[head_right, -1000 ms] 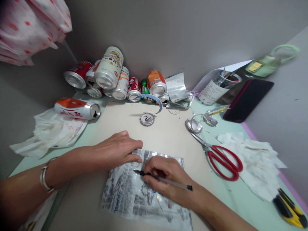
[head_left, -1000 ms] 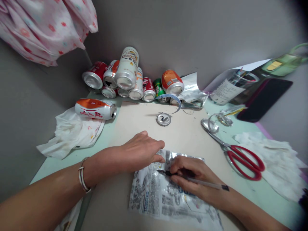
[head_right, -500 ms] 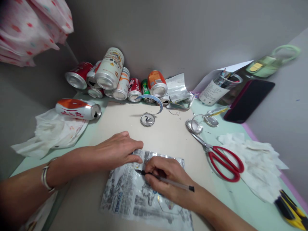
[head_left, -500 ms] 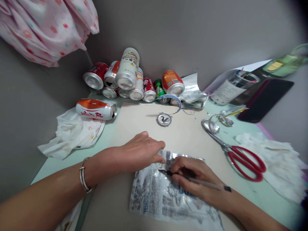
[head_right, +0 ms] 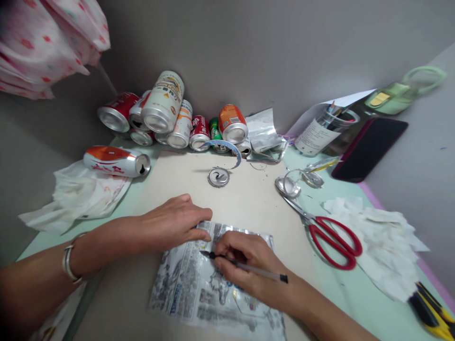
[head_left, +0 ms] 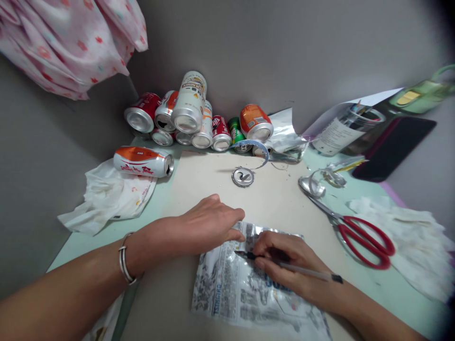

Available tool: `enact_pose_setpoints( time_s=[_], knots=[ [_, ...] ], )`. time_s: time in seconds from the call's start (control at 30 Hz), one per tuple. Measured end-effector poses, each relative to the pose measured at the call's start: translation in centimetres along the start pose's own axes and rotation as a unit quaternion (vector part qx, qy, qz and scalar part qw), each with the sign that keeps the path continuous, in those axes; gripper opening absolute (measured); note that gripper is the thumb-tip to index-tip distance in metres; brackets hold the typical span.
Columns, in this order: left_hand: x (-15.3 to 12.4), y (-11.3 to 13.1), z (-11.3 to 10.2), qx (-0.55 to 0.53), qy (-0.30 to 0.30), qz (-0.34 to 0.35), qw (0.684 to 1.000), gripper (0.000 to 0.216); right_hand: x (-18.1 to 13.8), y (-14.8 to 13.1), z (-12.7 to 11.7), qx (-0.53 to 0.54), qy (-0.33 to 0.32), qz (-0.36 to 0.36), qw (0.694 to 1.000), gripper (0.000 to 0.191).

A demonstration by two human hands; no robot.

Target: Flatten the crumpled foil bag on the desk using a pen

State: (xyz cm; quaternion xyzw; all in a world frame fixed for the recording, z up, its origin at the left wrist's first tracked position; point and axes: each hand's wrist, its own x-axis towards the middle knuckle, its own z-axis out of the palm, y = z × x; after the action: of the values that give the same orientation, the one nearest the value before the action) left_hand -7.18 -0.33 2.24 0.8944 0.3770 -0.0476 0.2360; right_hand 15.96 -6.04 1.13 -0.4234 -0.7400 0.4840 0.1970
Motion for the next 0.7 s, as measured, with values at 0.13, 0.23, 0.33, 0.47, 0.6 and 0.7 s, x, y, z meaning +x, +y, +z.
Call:
enact_pose_setpoints(
  time_s=[0.13,0.23,0.33,0.47,0.6,0.7],
  knots=[
    [-0.03,-0.06,0.06,-0.005,-0.001,0.004,1.000,0.027,-0.14,0.10,-0.03,-0.007,0.000,0.000,1.000,0.013],
    [-0.05,-0.05,0.06,-0.004,-0.003,0.001,1.000,0.027,-0.15,0.07,-0.02,-0.011,0.004,-0.001,1.000,0.013],
    [-0.07,0.01,0.04,-0.001,-0.006,-0.004,1.000,0.027,-0.13,0.05,0.01,-0.013,0.006,-0.002,1.000,0.013],
    [-0.07,0.05,0.01,0.001,-0.010,-0.007,1.000,0.027,-0.09,0.05,-0.04,-0.012,0.003,0.002,1.000,0.013],
    [0.02,0.07,-0.10,0.006,-0.016,-0.008,1.000,0.026,-0.07,-0.02,-0.10,-0.004,-0.005,0.006,1.000,0.015],
    [0.04,0.05,-0.11,0.007,-0.017,-0.004,1.000,0.026,-0.13,-0.06,-0.08,-0.003,-0.007,0.008,1.000,0.014]
  ],
)
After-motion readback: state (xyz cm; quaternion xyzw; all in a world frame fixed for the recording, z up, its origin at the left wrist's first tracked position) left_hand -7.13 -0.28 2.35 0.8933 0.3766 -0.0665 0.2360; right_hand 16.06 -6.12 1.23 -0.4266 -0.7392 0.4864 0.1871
